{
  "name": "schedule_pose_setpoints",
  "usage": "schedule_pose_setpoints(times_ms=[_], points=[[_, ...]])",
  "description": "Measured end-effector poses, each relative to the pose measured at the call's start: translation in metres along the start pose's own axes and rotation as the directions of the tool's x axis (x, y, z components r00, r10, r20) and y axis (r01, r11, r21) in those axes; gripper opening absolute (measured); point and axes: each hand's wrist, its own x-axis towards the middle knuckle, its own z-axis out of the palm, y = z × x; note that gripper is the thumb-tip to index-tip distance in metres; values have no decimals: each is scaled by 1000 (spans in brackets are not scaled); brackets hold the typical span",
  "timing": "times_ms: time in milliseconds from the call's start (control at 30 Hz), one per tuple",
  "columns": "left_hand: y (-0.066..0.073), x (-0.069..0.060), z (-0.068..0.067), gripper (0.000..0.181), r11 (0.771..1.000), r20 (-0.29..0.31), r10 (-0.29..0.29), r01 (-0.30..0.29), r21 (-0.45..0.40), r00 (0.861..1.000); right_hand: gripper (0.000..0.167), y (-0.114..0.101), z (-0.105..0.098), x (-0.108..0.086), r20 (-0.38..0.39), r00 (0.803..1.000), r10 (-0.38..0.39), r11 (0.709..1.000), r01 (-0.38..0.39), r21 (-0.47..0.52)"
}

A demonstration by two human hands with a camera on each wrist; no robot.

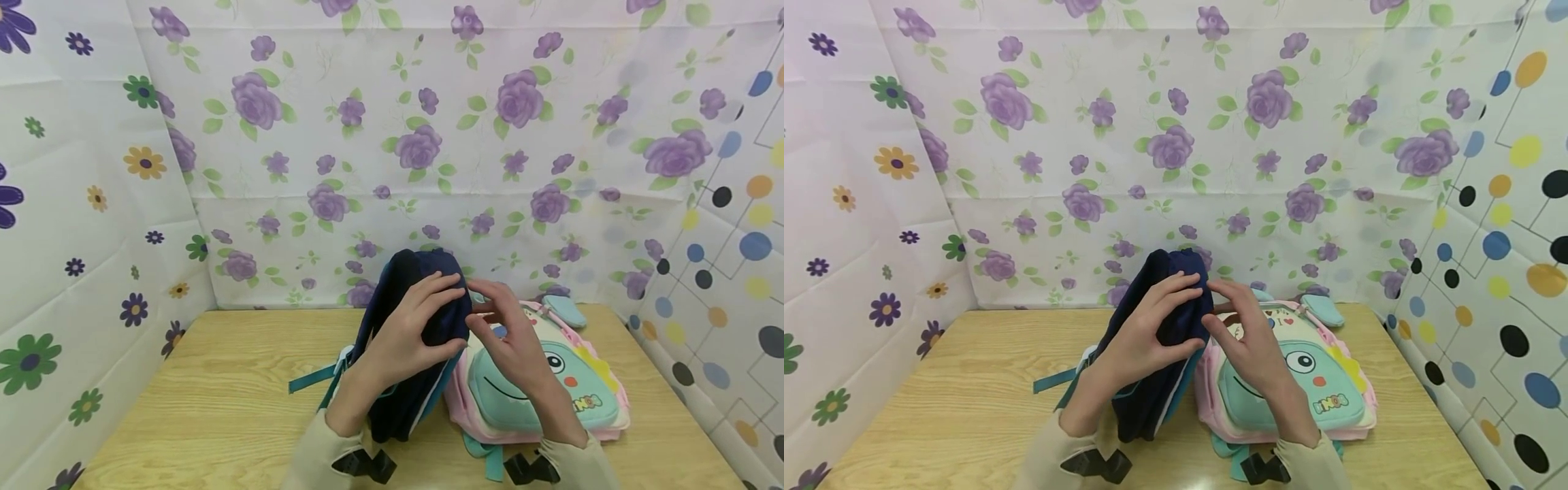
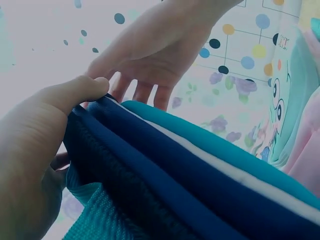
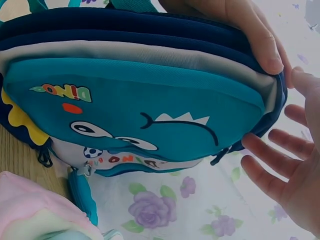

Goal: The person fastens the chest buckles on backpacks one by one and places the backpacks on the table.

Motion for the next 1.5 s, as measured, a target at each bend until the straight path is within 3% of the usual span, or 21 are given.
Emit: schedule_pose_setpoints(times_ms=[467, 633, 833, 1100, 1367, 1500], points=[[10, -1, 2, 74, 998, 47, -44, 42, 48, 998, 59, 1, 1, -1, -17, 1000, 16, 1000, -16, -23], [17, -7, -15, 69, 996, 34, -49, 46, 82, 998, 57, 3, 0, -2, -20, 1000, 21, 999, -22, -41], [18, -23, -43, 61, 994, 0, -109, 109, 17, 994, 57, 4, 0, -1, -20, 1000, 18, 999, -19, -37], [0, -53, -67, 53, 964, -24, -260, 258, -64, 965, 58, 0, -1, -2, -21, 999, 41, 999, -42, -32], [-19, -77, -74, 45, 934, -42, -350, 345, -91, 936, 59, -1, -1, -2, -20, 998, 54, 998, -54, -29], [-28, -90, -76, 43, 909, -37, -413, 409, -87, 910, 58, 0, -3, -1, -13, 999, 45, 999, -45, -28]])
